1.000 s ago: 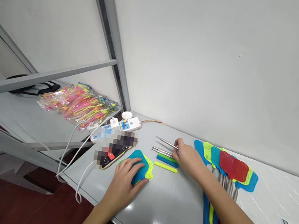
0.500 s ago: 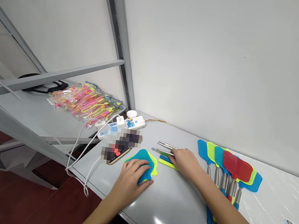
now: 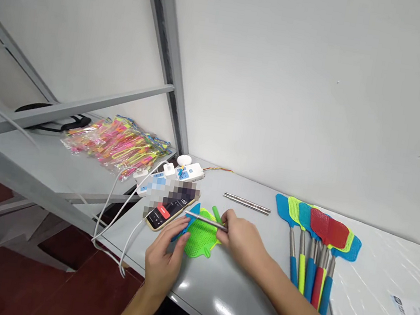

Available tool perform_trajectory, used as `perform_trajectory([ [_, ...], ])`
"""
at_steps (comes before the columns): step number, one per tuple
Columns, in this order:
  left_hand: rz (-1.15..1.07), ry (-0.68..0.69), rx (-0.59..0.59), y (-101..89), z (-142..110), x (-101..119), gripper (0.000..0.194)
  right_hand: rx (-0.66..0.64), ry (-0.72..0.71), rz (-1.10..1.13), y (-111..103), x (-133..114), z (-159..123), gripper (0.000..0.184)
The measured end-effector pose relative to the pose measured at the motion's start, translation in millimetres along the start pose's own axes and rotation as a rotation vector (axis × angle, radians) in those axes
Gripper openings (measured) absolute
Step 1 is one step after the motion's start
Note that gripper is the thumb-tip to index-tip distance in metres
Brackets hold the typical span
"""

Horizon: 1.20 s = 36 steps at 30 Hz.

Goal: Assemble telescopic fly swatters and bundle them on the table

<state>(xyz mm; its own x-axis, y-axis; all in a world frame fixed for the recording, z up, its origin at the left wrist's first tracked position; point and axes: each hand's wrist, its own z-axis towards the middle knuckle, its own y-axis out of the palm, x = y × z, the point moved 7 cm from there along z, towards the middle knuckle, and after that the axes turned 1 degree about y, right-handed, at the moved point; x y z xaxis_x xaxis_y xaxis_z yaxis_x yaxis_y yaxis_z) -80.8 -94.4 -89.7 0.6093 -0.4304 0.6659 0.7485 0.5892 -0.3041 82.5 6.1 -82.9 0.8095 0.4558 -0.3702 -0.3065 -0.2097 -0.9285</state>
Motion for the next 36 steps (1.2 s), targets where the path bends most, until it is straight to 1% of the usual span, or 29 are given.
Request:
perform_trajectory([
  [2, -0.039, -0.064, 0.054, -4.9, 0, -6, 0.029, -0.023, -0.016, 0.028, 12, -9, -12, 0.019],
  [4, -0.082, -0.126, 0.061, -6.5, -1, -11, 0.027, -0.047, -0.04, 0.03, 25, -15, -24, 0.025],
  [6, -0.112, -0.158, 0.037, -5.8, -1, -14, 0.025, -0.061, -0.097, -0.005, 38, -21, -35, 0.032],
  [8, -0.126, -0.168, 0.009, -4.2, 0, -15, 0.023, -0.062, -0.186, -0.067, 48, -26, -41, 0.039],
  [10, -0.113, -0.182, -0.024, -0.8, 3, -18, 0.02, -0.06, -0.263, -0.123, 54, -29, -42, 0.046],
  [12, -0.054, -0.173, -0.076, 6.0, 8, -19, 0.018, -0.068, -0.303, -0.152, 56, -30, -42, 0.047],
  [15, 0.029, -0.09, -0.168, 21.9, 16, -15, 0.015, -0.083, -0.316, -0.164, 52, -26, -44, 0.038],
  [17, 0.052, -0.045, -0.23, 34.6, 19, -12, 0.014, -0.094, -0.323, -0.177, 47, -21, -49, 0.034],
  [21, 0.125, 0.008, -0.378, 57.9, 17, -7, 0.012, -0.085, -0.339, -0.223, 40, 0, -72, 0.037],
  [24, 0.193, 0.046, -0.466, 67.6, 13, -6, 0.012, -0.072, -0.346, -0.249, 35, 21, -91, 0.041],
  [26, 0.239, 0.058, -0.491, 69.8, 12, -7, 0.014, -0.065, -0.35, -0.262, 31, 33, -100, 0.042],
  [27, 0.261, 0.06, -0.497, 70.3, 12, -7, 0.014, -0.067, -0.351, -0.266, 28, 39, -103, 0.039],
  [31, 0.336, 0.062, -0.511, 72.1, 12, -9, 0.014, -0.133, -0.303, -0.311, 21, 56, -102, 0.012],
  [32, 0.352, 0.063, -0.513, 72.7, 12, -9, 0.015, -0.145, -0.289, -0.325, 20, 59, -100, 0.011],
  [36, 0.41, 0.07, -0.502, 75.2, 12, -8, 0.018, -0.152, -0.254, -0.364, 15, 67, -92, 0.02],
])
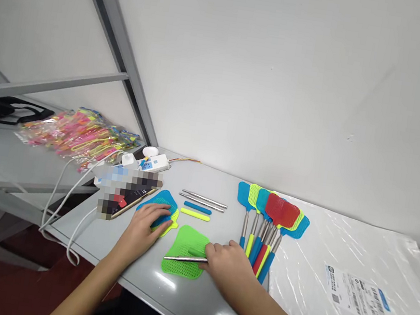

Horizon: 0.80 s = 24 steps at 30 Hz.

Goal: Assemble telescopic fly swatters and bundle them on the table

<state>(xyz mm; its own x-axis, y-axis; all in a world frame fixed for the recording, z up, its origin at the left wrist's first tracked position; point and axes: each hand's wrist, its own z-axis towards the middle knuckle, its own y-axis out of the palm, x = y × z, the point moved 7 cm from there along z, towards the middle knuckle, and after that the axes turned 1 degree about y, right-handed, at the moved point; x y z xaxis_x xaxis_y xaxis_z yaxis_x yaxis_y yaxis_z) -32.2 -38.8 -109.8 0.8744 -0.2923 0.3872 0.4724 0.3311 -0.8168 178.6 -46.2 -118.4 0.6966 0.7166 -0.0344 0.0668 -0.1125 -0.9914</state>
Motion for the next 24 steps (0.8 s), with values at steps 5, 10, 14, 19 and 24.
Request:
perform_trajectory([
  [5, 0.05, -0.016, 0.036, -0.8, 2, 4, 0.019, -0.048, -0.009, -0.037, 0, 7, -5, 0.018],
  [10, 0.072, -0.01, 0.061, -4.9, -1, 10, 0.017, -0.094, 0.003, -0.036, -4, 8, -8, 0.015],
  [14, 0.071, 0.033, 0.07, -9.2, -5, 20, 0.016, -0.102, 0.06, 0.017, -10, 7, -5, 0.015],
  [19, 0.02, 0.131, 0.099, -21.2, -10, 31, 0.015, -0.043, 0.21, 0.172, -20, 14, -26, 0.018],
  [24, -0.141, 0.226, 0.132, -26.3, -21, 40, 0.015, 0.162, 0.478, 0.707, -21, 22, -67, 0.027],
])
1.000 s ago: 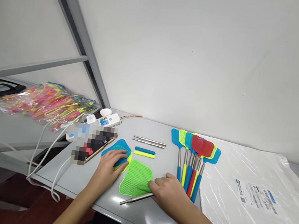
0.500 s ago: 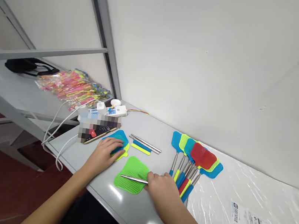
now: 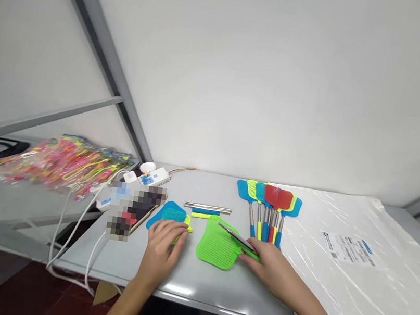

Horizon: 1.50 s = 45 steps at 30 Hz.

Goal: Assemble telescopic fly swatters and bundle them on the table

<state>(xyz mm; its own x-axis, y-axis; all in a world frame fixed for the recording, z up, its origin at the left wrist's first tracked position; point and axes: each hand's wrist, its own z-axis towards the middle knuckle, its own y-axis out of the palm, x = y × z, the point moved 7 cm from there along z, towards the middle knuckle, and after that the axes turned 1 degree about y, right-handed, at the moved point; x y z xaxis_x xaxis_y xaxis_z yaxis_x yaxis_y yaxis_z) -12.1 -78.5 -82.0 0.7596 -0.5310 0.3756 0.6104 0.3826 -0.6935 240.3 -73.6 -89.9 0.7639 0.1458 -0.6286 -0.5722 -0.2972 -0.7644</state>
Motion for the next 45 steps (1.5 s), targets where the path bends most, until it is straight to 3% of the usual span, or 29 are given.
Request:
perform_trajectory([
  [2, -0.244, -0.096, 0.074, 6.8, -7, 5, 0.015, 0.088, 0.067, 0.186, -1, -1, -9, 0.028],
  [5, -0.811, -0.6, 0.299, 36.3, -31, -2, 0.025, 0.233, 0.106, 0.391, 0, -16, -13, 0.027],
  [6, -0.982, -0.747, 0.315, 52.6, -39, 2, 0.034, 0.276, 0.111, 0.425, 2, -23, -13, 0.026],
  [9, -1.356, -0.965, 0.132, 92.8, -47, 26, 0.058, 0.334, 0.129, 0.45, 13, -41, -10, 0.021],
  [11, -1.377, -1.068, 0.038, 100.7, -51, 31, 0.059, 0.295, 0.119, 0.487, 26, -50, -8, 0.019],
  [15, -1.138, -1.257, 0.045, 94.9, -52, 21, 0.047, 0.306, 0.084, 0.638, 46, -46, -7, 0.019],
  [18, -1.259, -1.285, 0.199, 97.5, -36, 27, 0.046, 0.432, 0.137, 0.75, 48, -22, -8, 0.024],
  [22, -1.391, -1.183, 0.39, 101.5, -7, 38, 0.04, 0.515, 0.126, 0.956, 48, 2, -4, 0.032],
  [25, -1.378, -1.121, 0.381, 103.8, 0, 41, 0.031, 0.523, 0.08, 1.043, 51, 8, 1, 0.039],
  [30, -1.484, -1.132, 0.34, 108.5, -1, 46, 0.033, 0.729, 0.05, 1.038, 60, 15, -6, 0.04],
  [33, -1.608, -1.215, 0.314, 115.2, -1, 48, 0.036, 0.818, 0.01, 0.944, 63, 10, -15, 0.033],
  [36, -1.77, -1.331, 0.216, 126.2, -2, 53, 0.042, 0.836, -0.007, 0.918, 61, 5, -19, 0.025],
  [38, -1.803, -1.331, 0.186, 127.9, -2, 54, 0.043, 0.855, -0.044, 0.886, 55, 1, -21, 0.021],
  [42, -1.676, -1.223, 0.285, 118.5, -2, 51, 0.038, 0.91, -0.228, 0.76, 35, -11, -25, 0.016],
  [45, -1.539, -1.147, 0.349, 110.7, -5, 48, 0.033, 0.867, -0.195, 0.743, 35, -7, -20, 0.014],
])
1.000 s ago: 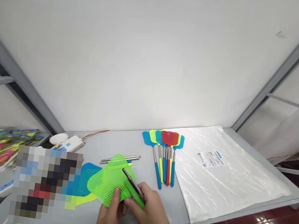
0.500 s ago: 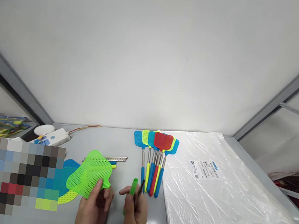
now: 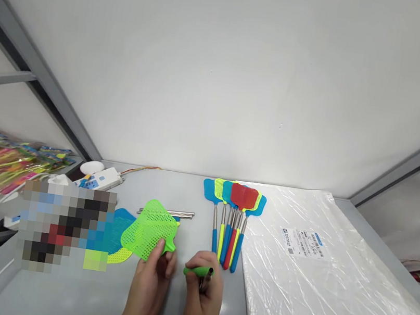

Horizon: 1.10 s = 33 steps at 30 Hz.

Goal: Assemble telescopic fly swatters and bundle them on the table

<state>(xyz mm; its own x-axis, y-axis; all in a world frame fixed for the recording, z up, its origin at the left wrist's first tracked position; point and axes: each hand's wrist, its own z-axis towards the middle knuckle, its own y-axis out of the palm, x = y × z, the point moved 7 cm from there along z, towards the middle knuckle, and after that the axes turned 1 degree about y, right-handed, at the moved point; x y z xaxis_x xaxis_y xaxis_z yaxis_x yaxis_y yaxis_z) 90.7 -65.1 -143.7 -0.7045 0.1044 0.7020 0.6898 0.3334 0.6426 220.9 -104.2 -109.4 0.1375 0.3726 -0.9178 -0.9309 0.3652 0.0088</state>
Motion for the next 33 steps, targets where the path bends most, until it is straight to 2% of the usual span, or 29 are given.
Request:
perform_trajectory([
  [2, 0.058, 0.038, -0.006, -2.0, -1, 1, 0.034, -0.062, 0.145, -0.012, 6, 15, -2, 0.013],
  [4, 0.108, 0.048, -0.02, -3.8, -1, 0, 0.036, -0.114, 0.276, 0.008, 13, 28, -7, 0.024],
  [7, 0.199, 0.047, -0.028, -5.7, -3, 0, 0.035, -0.13, 0.349, 0.104, 22, 36, -12, 0.037],
  [9, 0.288, 0.071, -0.049, -3.5, -6, 3, 0.034, -0.16, 0.347, 0.17, 26, 33, -11, 0.032],
  [12, 0.383, 0.178, -0.067, 1.9, -11, 13, 0.033, -0.214, 0.295, 0.197, 27, 22, -8, 0.018],
  [14, 0.386, 0.258, -0.065, 4.0, -13, 20, 0.033, -0.243, 0.243, 0.147, 25, 16, -6, 0.013],
  [17, 0.362, 0.32, -0.08, 4.9, -12, 24, 0.034, -0.289, 0.169, 0.047, 24, 8, -5, 0.014],
  [24, 0.345, 0.342, -0.079, -1.8, -6, 23, 0.035, -0.37, 0.064, -0.006, 26, -5, -5, 0.021],
  [33, 0.438, 0.308, -0.084, -2.5, -10, 26, 0.036, -0.361, 0.111, -0.038, 23, -1, -7, 0.017],
])
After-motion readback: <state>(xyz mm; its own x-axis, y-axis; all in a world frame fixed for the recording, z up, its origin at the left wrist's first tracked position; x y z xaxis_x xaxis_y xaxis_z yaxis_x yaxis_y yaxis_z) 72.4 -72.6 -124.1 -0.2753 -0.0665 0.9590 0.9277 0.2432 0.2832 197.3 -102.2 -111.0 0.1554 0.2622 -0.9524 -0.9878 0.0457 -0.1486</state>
